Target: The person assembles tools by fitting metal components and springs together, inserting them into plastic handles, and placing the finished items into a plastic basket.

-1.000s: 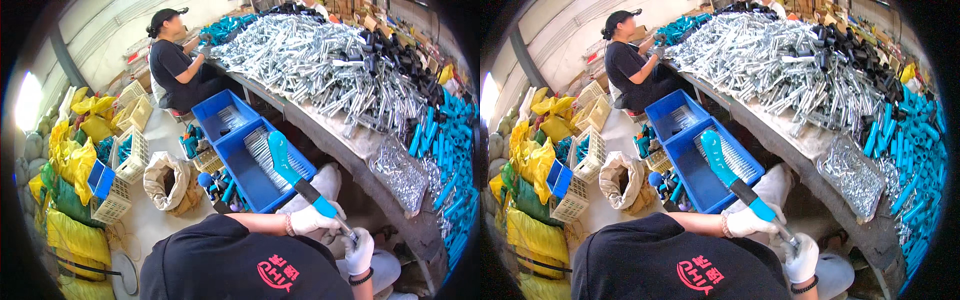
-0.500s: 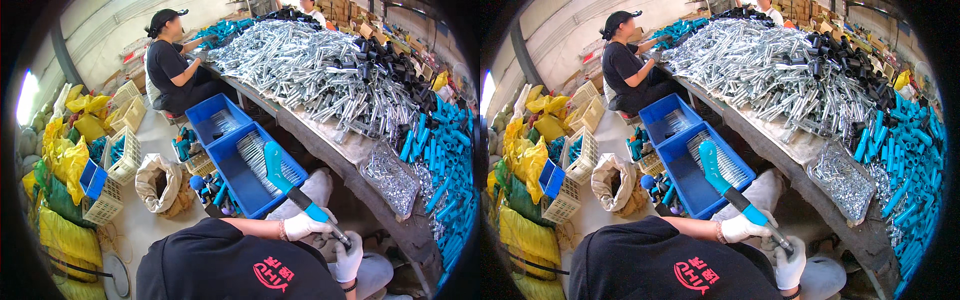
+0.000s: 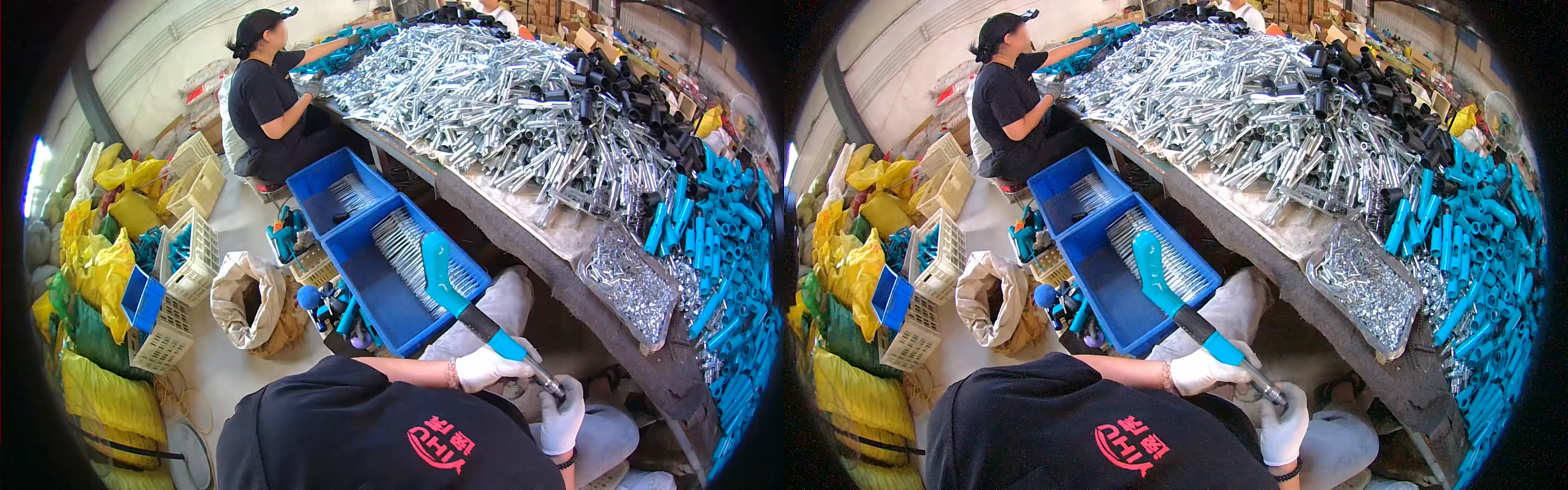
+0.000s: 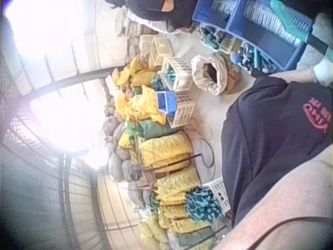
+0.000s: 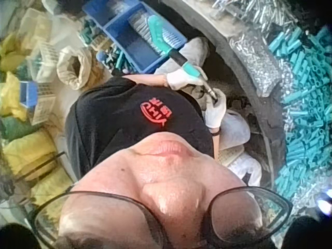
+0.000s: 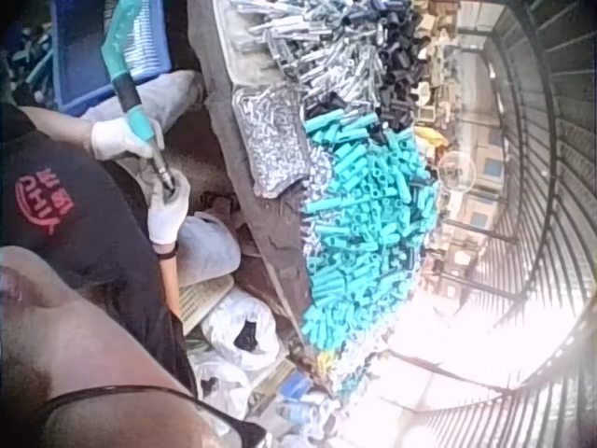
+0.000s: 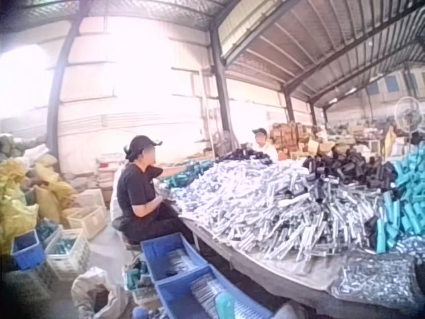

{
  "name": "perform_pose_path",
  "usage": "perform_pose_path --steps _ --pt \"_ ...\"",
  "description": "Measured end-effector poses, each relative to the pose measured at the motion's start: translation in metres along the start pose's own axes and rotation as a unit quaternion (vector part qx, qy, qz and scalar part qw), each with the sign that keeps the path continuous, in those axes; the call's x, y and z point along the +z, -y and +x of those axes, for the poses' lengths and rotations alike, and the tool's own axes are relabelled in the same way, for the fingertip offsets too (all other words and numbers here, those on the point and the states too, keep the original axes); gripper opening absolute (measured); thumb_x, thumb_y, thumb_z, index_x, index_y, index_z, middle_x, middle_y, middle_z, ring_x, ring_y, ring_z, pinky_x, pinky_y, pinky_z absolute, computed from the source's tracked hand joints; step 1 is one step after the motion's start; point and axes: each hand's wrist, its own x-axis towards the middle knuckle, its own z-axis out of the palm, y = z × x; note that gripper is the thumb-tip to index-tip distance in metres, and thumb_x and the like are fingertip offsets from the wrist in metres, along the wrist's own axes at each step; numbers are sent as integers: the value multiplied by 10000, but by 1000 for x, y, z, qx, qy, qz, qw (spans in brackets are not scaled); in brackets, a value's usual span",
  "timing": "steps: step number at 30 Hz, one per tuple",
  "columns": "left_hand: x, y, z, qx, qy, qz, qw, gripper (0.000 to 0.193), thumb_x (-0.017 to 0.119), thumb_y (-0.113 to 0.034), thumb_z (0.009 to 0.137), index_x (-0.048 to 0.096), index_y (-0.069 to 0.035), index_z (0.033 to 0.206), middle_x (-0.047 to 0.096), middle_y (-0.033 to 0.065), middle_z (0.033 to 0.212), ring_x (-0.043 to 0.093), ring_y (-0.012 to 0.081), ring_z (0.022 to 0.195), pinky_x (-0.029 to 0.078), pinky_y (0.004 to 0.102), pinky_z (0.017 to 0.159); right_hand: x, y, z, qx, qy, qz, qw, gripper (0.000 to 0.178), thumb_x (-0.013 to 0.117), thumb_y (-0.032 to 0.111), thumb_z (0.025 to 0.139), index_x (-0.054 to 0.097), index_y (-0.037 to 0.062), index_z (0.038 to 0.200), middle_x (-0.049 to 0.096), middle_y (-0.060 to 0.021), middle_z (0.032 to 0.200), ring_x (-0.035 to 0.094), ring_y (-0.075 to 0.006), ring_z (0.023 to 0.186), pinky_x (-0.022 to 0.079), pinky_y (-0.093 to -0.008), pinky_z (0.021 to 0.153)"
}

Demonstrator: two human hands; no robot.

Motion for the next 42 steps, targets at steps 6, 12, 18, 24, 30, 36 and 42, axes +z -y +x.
perform_pose_path --steps 6,12,18,24,30,36,42 --pt "4 -2 2 11 -14 17 1000 272 725 -138 907 598 -4 1106 706 107 914 642 135 688 501 274 618 -3 -7 -1 132 50 32 989 97 610 80 889 628 -10 919 623 -105 768 616 -197 715 497 -328 674" --pt "6 -5 -3 5 2 9 1000 289 725 -126 908 606 1 1138 705 92 943 661 135 791 537 289 688 -12 -4 0 89 57 -1 994 146 626 101 900 627 -34 958 652 -149 771 649 -240 714 512 -341 685" --pt "-1 -2 -3 -22 20 -14 999 328 735 -165 904 602 -14 1163 682 94 983 667 165 854 548 316 761 -18 9 2 144 130 -6 981 209 633 183 938 636 -26 931 659 -154 775 663 -243 735 509 -353 675" --pt "3 -7 -4 -27 11 1 1000 327 727 -159 912 589 -16 1172 686 104 998 670 168 839 552 331 747 -23 -29 -8 113 153 -34 981 310 577 292 974 633 -13 980 652 -213 872 644 -370 770 498 -412 709" --pt "3 -4 -6 -29 4 -15 999 333 726 -166 913 584 -8 1169 685 112 995 670 178 826 550 337 743 -11 5 16 -220 48 -157 961 368 593 370 961 615 5 915 586 -191 725 592 -407 723 475 -471 695" --pt "-1 -2 -4 -33 24 35 999 343 731 -178 910 585 -3 1166 686 115 989 665 173 818 546 328 745 -17 -9 2 -104 193 -180 959 377 610 430 924 560 56 931 573 -168 848 553 -403 830 413 -518 754" --pt "11 -7 -9 -25 29 -14 999 267 749 -162 887 632 -11 1074 706 93 921 661 136 766 537 290 695 -21 -12 8 -212 169 -172 947 450 613 489 919 568 41 906 552 -151 740 560 -396 743 437 -489 731"
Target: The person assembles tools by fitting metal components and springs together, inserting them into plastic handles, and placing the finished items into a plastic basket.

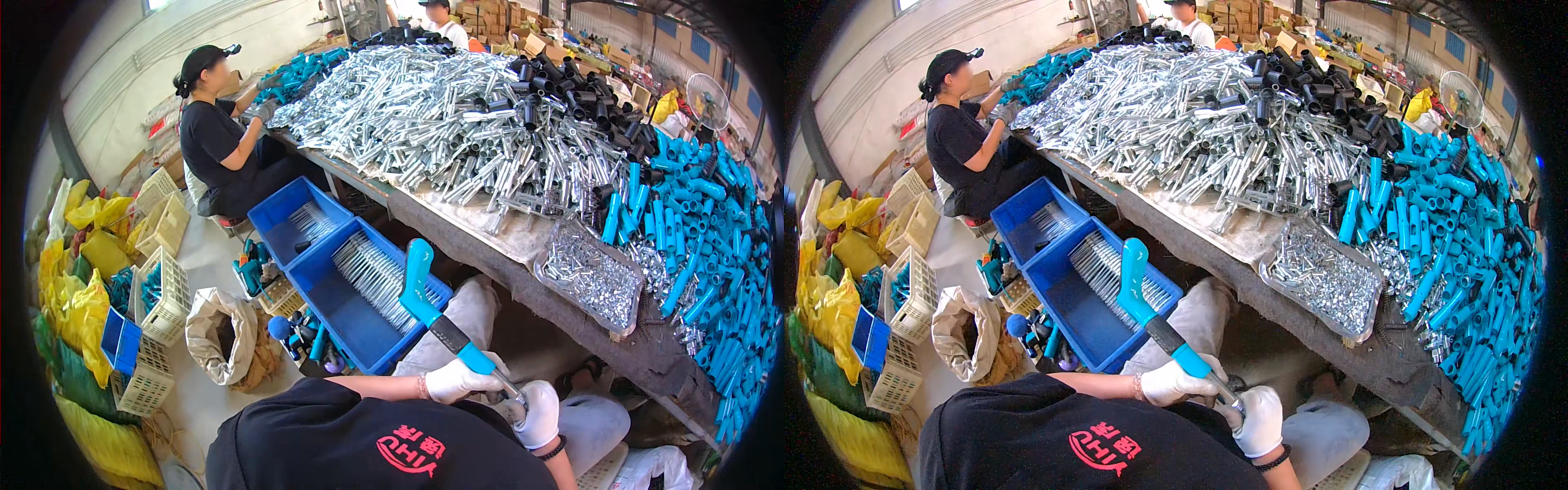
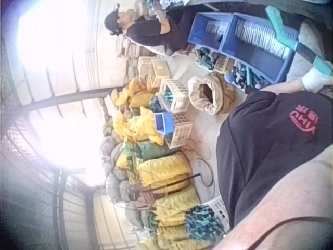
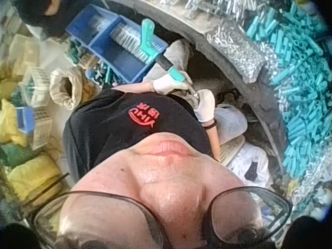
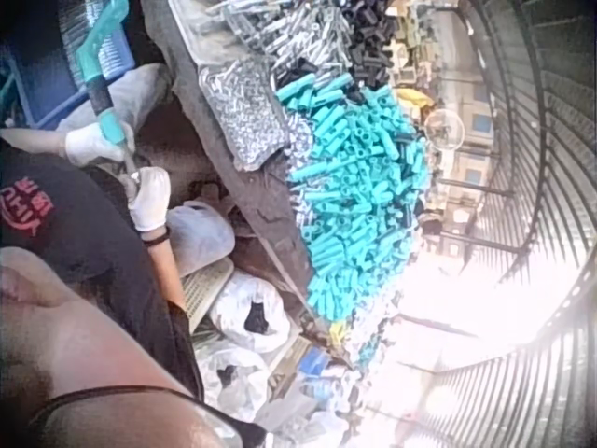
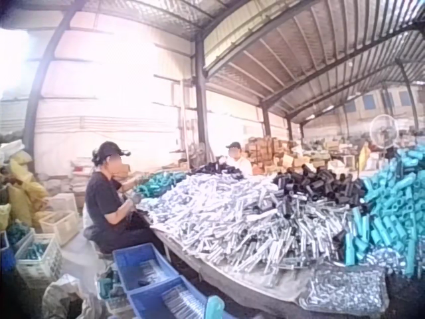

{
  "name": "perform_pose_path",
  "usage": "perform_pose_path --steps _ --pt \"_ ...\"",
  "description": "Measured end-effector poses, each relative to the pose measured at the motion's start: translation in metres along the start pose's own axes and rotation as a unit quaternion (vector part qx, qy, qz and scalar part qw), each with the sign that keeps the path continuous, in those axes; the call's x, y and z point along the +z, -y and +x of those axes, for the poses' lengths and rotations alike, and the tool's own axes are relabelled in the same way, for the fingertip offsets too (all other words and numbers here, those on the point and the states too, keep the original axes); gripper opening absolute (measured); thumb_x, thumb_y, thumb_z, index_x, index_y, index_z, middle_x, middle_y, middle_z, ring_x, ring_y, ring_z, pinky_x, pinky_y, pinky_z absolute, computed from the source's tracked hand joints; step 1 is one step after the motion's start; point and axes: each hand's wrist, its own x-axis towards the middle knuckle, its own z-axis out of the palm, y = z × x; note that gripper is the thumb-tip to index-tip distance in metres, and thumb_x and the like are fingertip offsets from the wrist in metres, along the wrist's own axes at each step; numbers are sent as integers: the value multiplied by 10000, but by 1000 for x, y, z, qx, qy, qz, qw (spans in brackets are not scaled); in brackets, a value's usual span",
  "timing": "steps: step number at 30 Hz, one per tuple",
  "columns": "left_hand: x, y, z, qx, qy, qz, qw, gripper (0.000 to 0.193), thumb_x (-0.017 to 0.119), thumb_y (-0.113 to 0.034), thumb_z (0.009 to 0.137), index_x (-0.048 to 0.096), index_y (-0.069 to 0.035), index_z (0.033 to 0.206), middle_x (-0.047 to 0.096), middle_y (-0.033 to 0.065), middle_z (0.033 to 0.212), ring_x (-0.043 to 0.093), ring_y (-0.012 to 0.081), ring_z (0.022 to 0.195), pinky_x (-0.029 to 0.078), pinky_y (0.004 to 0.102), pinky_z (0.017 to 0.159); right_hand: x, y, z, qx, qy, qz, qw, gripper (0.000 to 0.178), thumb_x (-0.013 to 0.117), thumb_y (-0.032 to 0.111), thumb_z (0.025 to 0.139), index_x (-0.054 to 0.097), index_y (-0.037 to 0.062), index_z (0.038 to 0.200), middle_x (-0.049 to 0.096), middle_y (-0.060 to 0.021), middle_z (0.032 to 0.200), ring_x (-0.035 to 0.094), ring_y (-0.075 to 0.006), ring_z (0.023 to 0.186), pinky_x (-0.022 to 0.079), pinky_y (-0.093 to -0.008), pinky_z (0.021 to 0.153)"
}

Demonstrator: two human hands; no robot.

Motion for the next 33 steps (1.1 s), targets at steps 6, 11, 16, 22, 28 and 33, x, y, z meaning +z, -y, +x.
perform_pose_path --steps 6,11,16,22,28,33 --pt "-4 -14 16 17 30 164 986 232 770 -160 862 657 -9 996 706 91 918 663 129 774 536 278 697 7 -10 -10 222 149 242 933 564 627 531 912 617 -30 960 628 -252 842 635 -410 792 497 -446 699" --pt "-22 -26 43 141 76 509 846 189 773 -165 796 665 -62 912 664 80 895 646 192 849 510 335 761 -99 43 32 157 -84 -28 984 599 771 38 693 574 2 1258 573 -197 1284 543 -377 1191 420 -454 1047" --pt "-4 -12 79 189 174 723 641 284 744 -197 671 567 -83 861 534 133 894 620 381 789 511 488 679 -166 113 52 46 119 -292 948 636 813 258 711 544 8 1230 610 -188 1093 581 -398 1057 437 -519 936" --pt "-33 46 130 -16 194 728 658 286 741 -244 593 723 -112 846 693 172 792 681 362 763 558 460 692 -95 5 -10 271 92 -78 955 591 664 141 876 467 36 1424 629 -269 1206 647 -430 1053 520 -457 906" --pt "-89 48 161 -50 -42 288 955 253 666 -175 874 697 13 1041 691 88 1004 668 217 936 548 340 827 -67 -79 -38 510 57 54 857 444 611 139 923 520 23 1342 624 -103 823 601 -167 611 485 -325 555" --pt "-106 56 175 -160 -103 -34 981 296 625 -155 947 618 27 1181 654 128 978 632 243 873 549 365 775 -27 -117 -47 575 76 71 811 465 630 188 917 522 22 1339 613 -92 788 568 -144 542 463 -318 504"
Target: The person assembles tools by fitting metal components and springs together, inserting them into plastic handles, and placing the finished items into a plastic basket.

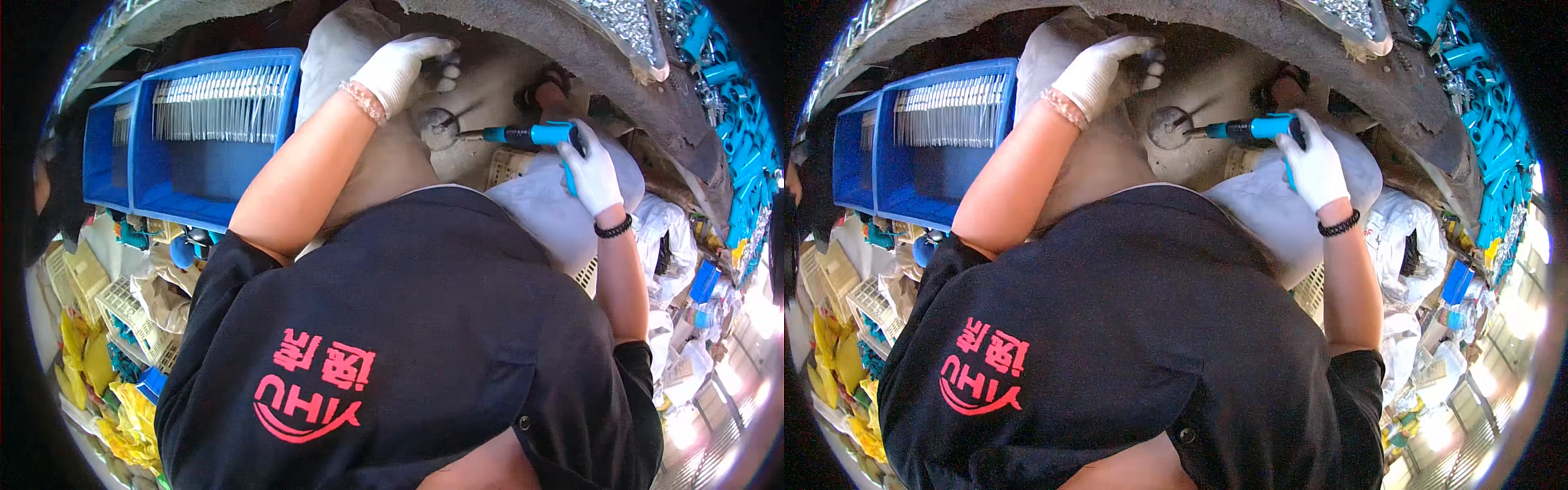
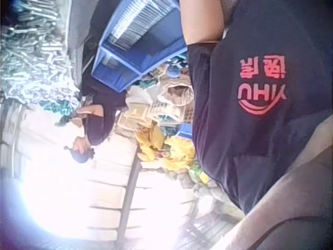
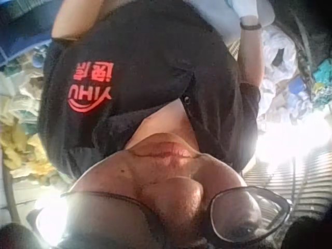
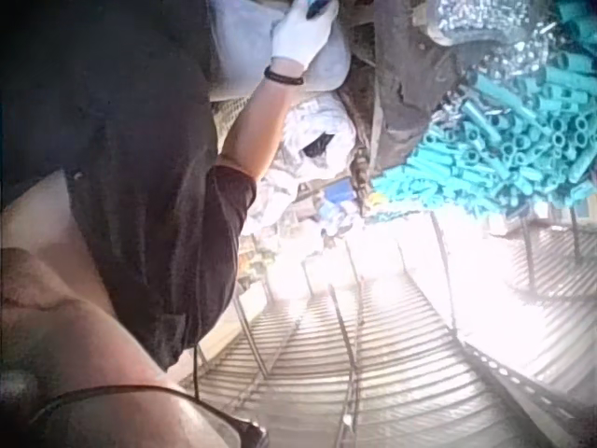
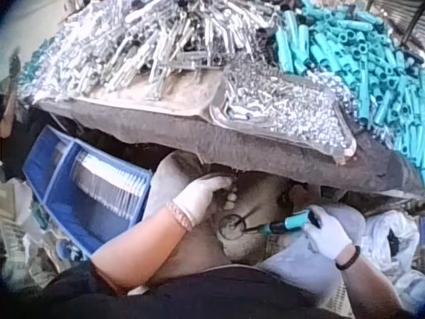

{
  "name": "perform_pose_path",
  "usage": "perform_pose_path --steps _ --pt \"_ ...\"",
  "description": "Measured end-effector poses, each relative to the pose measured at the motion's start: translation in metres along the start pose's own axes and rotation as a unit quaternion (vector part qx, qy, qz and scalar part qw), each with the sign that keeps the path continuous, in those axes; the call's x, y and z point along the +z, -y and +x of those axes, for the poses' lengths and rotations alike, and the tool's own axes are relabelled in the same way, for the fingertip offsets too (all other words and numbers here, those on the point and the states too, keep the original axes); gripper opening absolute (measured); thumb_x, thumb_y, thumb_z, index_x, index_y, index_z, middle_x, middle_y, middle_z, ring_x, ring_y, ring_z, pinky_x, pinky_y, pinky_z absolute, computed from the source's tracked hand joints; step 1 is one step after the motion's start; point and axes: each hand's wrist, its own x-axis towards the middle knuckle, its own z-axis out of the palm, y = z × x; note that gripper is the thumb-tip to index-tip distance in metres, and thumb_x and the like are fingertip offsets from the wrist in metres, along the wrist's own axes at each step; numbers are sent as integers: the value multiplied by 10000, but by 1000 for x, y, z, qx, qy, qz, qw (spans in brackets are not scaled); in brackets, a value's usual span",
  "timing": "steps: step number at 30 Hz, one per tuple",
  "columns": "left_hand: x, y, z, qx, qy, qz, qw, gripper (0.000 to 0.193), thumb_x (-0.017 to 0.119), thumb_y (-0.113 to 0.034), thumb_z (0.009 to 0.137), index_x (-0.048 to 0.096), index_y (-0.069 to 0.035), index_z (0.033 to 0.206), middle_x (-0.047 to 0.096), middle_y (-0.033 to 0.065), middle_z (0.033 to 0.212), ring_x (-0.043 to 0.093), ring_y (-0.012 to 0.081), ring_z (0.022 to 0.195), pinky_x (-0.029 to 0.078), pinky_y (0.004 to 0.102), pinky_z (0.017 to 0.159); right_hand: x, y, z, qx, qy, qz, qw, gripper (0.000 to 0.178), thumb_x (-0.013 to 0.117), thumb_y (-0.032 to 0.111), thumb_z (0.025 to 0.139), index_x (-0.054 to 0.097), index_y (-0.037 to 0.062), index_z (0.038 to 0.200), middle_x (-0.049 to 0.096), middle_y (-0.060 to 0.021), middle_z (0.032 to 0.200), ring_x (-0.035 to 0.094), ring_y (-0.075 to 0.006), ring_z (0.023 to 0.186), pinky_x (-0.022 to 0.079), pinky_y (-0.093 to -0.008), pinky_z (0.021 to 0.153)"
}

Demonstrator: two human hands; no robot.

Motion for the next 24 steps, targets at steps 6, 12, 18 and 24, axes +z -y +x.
perform_pose_path --steps 6,12,18,24 --pt "1 9 -5 -6 11 -28 1000 283 629 -148 952 630 20 1179 652 129 978 620 229 876 536 332 769 18 -12 18 -29 -13 -31 999 513 628 246 922 508 15 1364 638 -153 824 603 -193 561 486 -344 526" --pt "7 6 -11 5 -6 -26 1000 257 649 -109 929 640 37 1139 648 141 977 611 228 864 527 307 747 25 -15 37 -49 0 -93 994 533 637 280 918 506 24 1368 673 -258 1048 683 -376 927 528 -428 803" --pt "4 1 4 -7 3 -17 1000 278 658 -117 914 623 41 1140 650 139 981 616 234 852 523 327 779 25 3 57 -65 38 -113 991 587 672 278 897 479 35 1396 653 -257 1169 641 -399 1088 509 -427 918" --pt "4 -15 -14 291 176 500 797 492 687 -168 827 597 -9 1283 662 163 1161 626 262 1123 488 357 998 30 67 23 -271 113 -239 925 510 677 198 799 569 11 1261 655 -248 1078 634 -433 1007 527 -461 883"
